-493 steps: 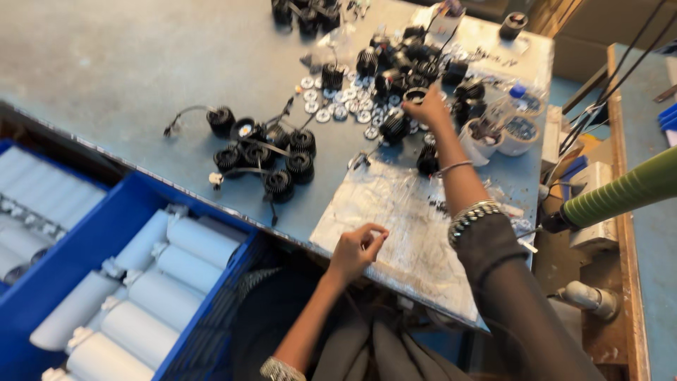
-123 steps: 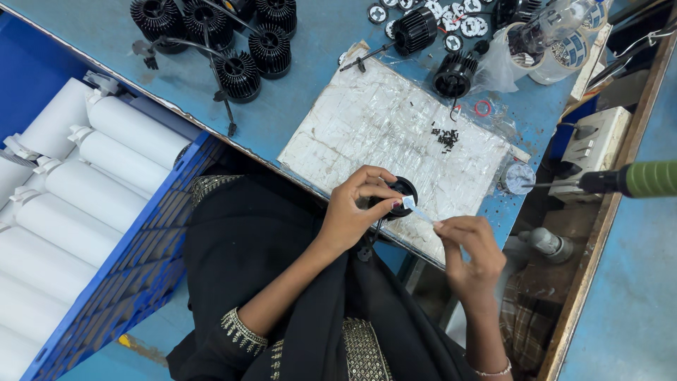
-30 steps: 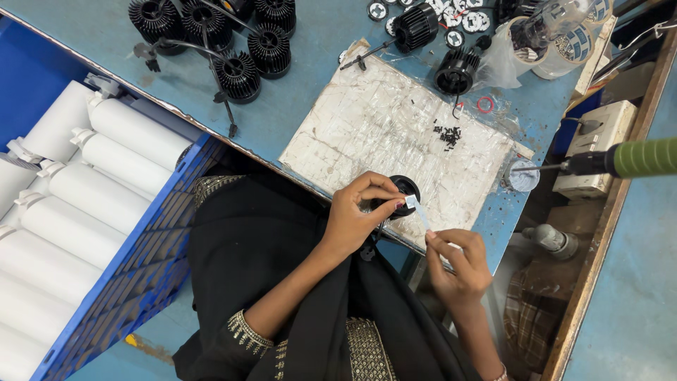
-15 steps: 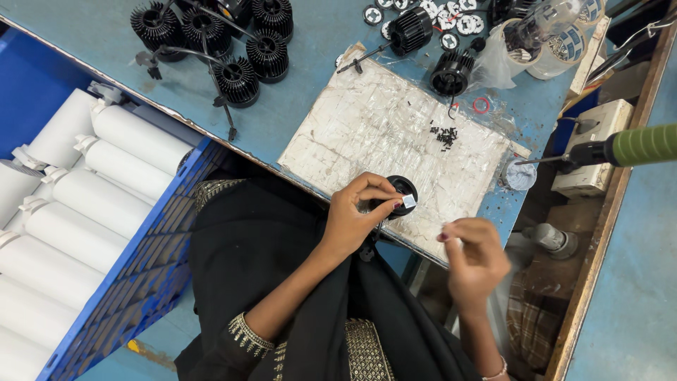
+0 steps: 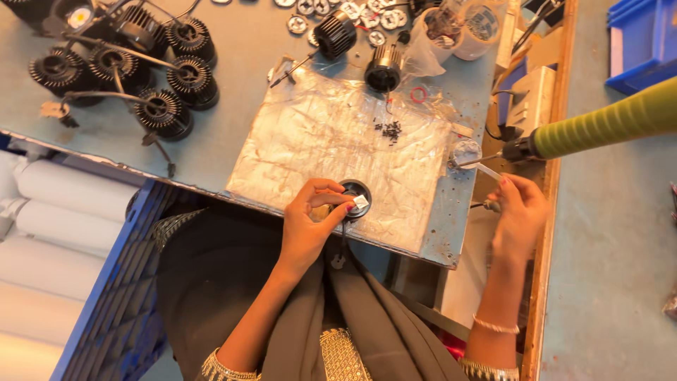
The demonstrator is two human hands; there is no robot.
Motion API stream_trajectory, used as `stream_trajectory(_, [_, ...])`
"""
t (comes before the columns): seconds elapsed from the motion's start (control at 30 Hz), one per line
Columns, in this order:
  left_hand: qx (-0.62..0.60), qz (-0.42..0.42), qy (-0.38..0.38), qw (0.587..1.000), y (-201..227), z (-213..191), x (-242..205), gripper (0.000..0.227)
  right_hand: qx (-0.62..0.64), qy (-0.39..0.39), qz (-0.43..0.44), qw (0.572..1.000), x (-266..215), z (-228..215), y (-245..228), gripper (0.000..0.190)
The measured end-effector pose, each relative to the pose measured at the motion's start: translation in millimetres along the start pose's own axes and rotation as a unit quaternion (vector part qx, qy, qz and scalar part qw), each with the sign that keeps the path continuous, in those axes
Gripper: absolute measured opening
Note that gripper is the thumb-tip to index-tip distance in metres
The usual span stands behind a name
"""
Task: The person assembles a small cylindrical electronic component by hand, placing a white square and a circular metal piece inside, then uses a green electric screwdriver to secure the parts with screws. The workspace contains multiple similar components and tools.
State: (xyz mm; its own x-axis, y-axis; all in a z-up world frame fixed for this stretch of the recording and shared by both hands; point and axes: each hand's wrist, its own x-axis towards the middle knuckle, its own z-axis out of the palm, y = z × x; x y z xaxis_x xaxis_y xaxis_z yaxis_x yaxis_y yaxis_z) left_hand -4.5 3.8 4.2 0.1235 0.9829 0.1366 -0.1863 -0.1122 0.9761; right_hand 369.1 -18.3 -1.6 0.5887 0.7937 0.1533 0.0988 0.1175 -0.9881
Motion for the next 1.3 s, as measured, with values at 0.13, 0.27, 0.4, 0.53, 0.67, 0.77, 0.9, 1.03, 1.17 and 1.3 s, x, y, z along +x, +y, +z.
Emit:
stream_trajectory(0.13, [0.009,-0.019,-0.005,1.000,3,-3,-1,0.028,-0.059,-0.017,-0.015,0.998,27,11,34,0.011])
stream_trajectory(0.27, [0.031,-0.031,0.016,0.999,7,-4,-3,0.030,-0.101,-0.029,0.038,0.994,36,7,47,0.015])
stream_trajectory(0.4, [0.032,-0.018,0.011,0.999,7,-2,-2,0.029,-0.108,-0.036,0.039,0.993,31,3,38,0.017])
stream_trajectory(0.53, [0.083,-0.007,0.012,0.996,10,-1,0,0.028,-0.293,-0.064,-0.012,0.954,6,-7,-3,0.017])
stream_trajectory(0.67, [0.131,-0.027,0.050,0.990,17,5,-4,0.024,-0.350,-0.177,0.073,0.917,-22,3,-37,0.017])
stream_trajectory(0.77, [0.139,-0.017,0.051,0.989,18,6,-3,0.024,-0.346,-0.105,-0.009,0.933,-24,20,-37,0.018])
stream_trajectory(0.9, [0.144,-0.011,0.046,0.988,19,3,-5,0.025,-0.312,-0.081,0.002,0.947,-12,20,-33,0.016])
stream_trajectory(1.03, [0.115,-0.032,0.049,0.992,18,3,-3,0.024,-0.283,-0.065,0.027,0.956,-10,9,-34,0.014])
stream_trajectory(1.17, [0.104,-0.019,0.043,0.994,15,8,-1,0.024,-0.299,-0.076,-0.006,0.951,-23,18,-49,0.012])
stream_trajectory(1.3, [0.101,-0.022,0.059,0.993,15,8,-1,0.024,-0.238,-0.180,-0.053,0.953,-57,70,-63,0.014])
